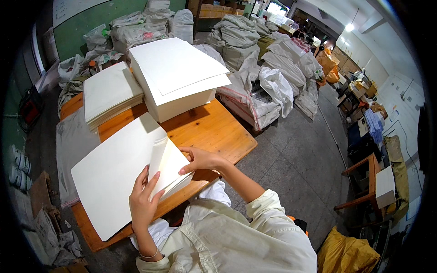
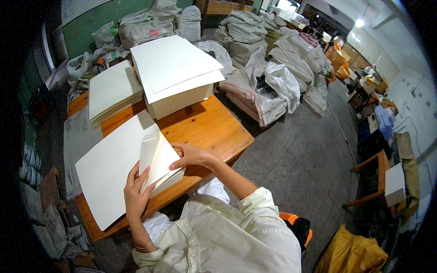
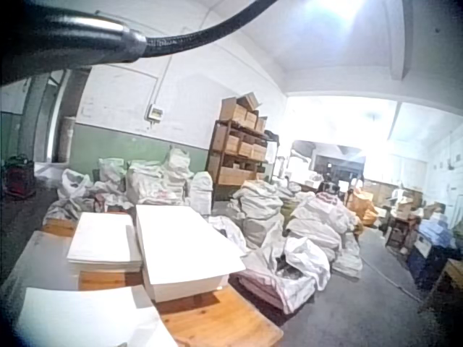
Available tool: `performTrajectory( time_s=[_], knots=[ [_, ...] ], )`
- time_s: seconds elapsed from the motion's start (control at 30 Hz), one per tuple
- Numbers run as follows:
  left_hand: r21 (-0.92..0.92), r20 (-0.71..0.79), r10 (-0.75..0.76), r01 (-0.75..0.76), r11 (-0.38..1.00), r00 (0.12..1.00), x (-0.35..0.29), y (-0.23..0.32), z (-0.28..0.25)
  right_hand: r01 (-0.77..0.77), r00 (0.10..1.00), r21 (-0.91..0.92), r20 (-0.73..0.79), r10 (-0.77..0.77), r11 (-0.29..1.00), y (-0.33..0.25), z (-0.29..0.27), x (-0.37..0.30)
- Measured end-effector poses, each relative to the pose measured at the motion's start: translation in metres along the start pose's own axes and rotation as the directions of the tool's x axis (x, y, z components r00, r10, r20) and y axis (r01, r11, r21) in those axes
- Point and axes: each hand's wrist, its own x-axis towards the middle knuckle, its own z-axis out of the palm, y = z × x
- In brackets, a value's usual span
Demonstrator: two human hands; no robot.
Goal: The person repeatedly picks up a white sheet of paper, places it into a clear plastic sleeve, and seals the sleeve by pressing the edges. They then flip through the pages of the packaged paper before repeating the process with another sheet.
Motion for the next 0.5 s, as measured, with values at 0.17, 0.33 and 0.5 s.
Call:
performTrajectory(
  time_s=[0.17, 0.33, 0.5],
  knots=[
    [-0.065, -0.066, -0.042, 0.038, 0.997, 0.997, -0.001, -0.003, 0.002, 0.036, 0.995, 0.107, 0.092, -0.046, 0.994, 0.003, -0.005, -0.002],
    [0.027, -0.110, -0.006, 0.009, 1.000, 0.994, -0.004, -0.009, 0.004, 0.000, 0.996, 0.008, 0.090, -0.001, 1.000, -0.002, -0.006, -0.003],
    [-0.008, -0.006, 0.076, -0.076, 0.997, 0.997, 0.001, -0.002, -0.001, -0.003, 1.000, 0.015, 0.029, 0.002, 1.000, -0.004, -0.001, -0.004]
  ],
)
